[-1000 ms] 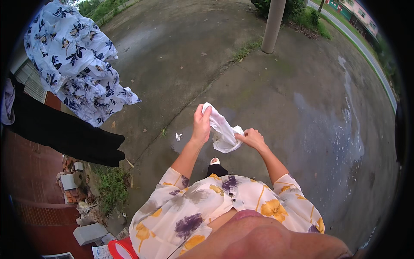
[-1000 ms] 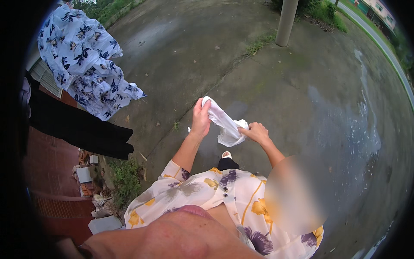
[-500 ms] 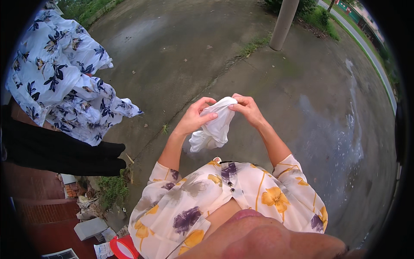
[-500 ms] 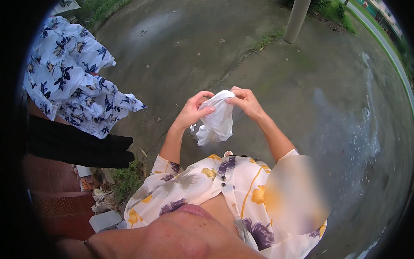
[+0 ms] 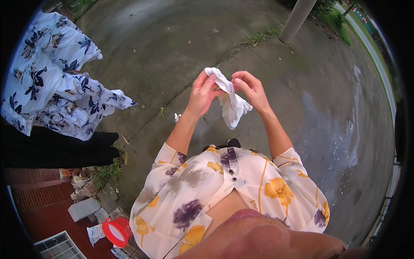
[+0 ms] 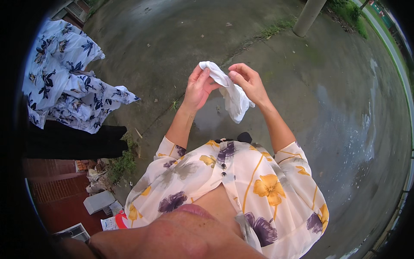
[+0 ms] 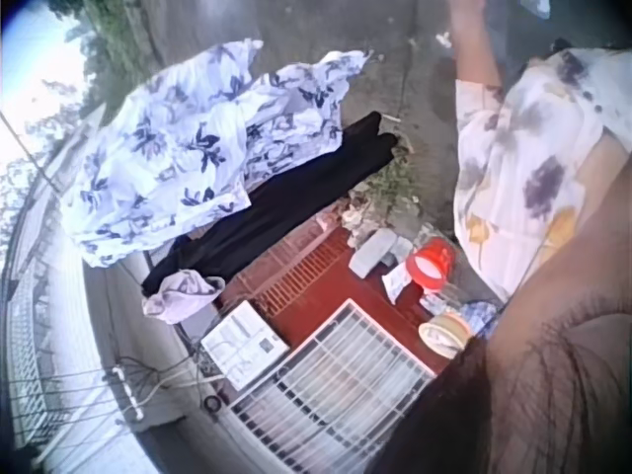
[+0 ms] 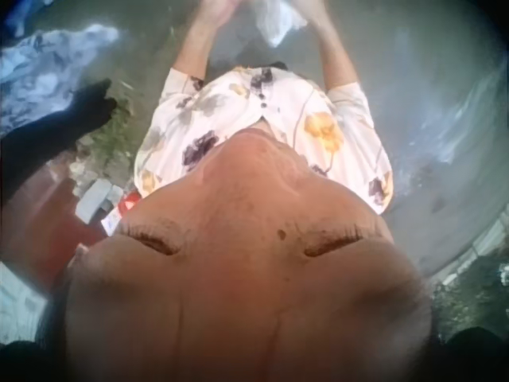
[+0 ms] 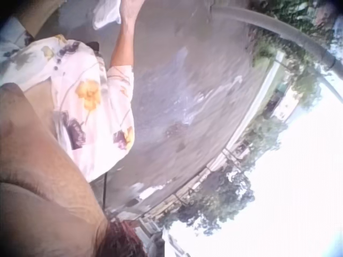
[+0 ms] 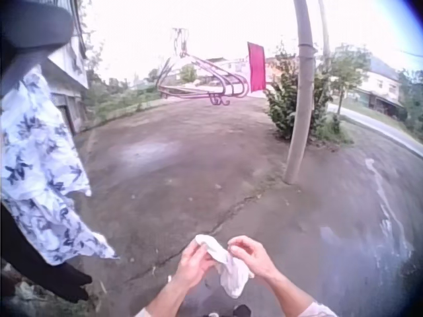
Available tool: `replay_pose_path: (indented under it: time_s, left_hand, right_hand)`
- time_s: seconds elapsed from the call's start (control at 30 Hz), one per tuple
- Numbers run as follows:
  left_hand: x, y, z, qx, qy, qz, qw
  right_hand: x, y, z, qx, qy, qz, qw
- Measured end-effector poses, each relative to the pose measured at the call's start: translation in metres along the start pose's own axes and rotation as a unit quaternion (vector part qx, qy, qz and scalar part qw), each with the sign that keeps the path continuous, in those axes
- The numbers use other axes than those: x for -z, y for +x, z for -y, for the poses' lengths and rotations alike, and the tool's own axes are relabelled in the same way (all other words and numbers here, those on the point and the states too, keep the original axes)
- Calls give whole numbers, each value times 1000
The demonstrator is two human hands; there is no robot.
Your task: The person washes clothes by hand in basins containing soap and water, scrubs the items, and then places them on hangers to dry on a line.
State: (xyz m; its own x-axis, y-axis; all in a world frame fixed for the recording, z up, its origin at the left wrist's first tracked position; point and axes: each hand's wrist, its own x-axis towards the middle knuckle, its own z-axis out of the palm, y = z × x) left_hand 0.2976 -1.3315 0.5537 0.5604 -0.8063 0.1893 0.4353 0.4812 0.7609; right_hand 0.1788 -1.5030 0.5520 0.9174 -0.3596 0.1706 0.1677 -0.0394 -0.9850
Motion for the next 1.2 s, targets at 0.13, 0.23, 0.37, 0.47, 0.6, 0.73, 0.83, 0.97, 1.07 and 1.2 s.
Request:
replay_pose_path:
  time_s: [0.13, 0.23, 0.37, 0.47, 0.6, 0.73, 0.83, 0.97, 1.07, 1.2]
  left_hand:
    - [-10, 20, -16, 58, 121, -4, 991]
    - [-5, 23, -29, 72, 310, 53, 946]
    - [-1, 25, -37, 46, 419, 77, 903]
    - [17, 12, -64, 68, 519, 48, 850]
    - [35, -21, -64, -57, 705, -108, 698]
    - [72, -32, -5, -83, 756, -250, 599]
    - [110, -30, 30, 76, 512, -313, 796]
    - [95, -30, 21, -91, 393, -304, 863]
    - [126, -35, 37, -67, 630, -238, 736]
    - [70, -2, -14, -130, 609, -261, 738]
  right_hand:
    - [10, 8, -13, -38, 32, 42, 998]
    - [7, 32, -19, 32, 74, 68, 994]
    - [-13, 67, -10, 18, -4, 211, 977]
    - [-4, 83, -19, 42, -227, 172, 958]
    - [-15, 70, -4, 185, -247, 82, 948]
    - [-42, 60, 23, 227, -199, 93, 949]
    - [-34, 68, -7, 141, -266, 133, 944]
    - [14, 76, -8, -20, -224, 107, 968]
    - [24, 78, -29, -14, -229, 63, 971]
    - [55, 67, -29, 26, -253, 13, 967]
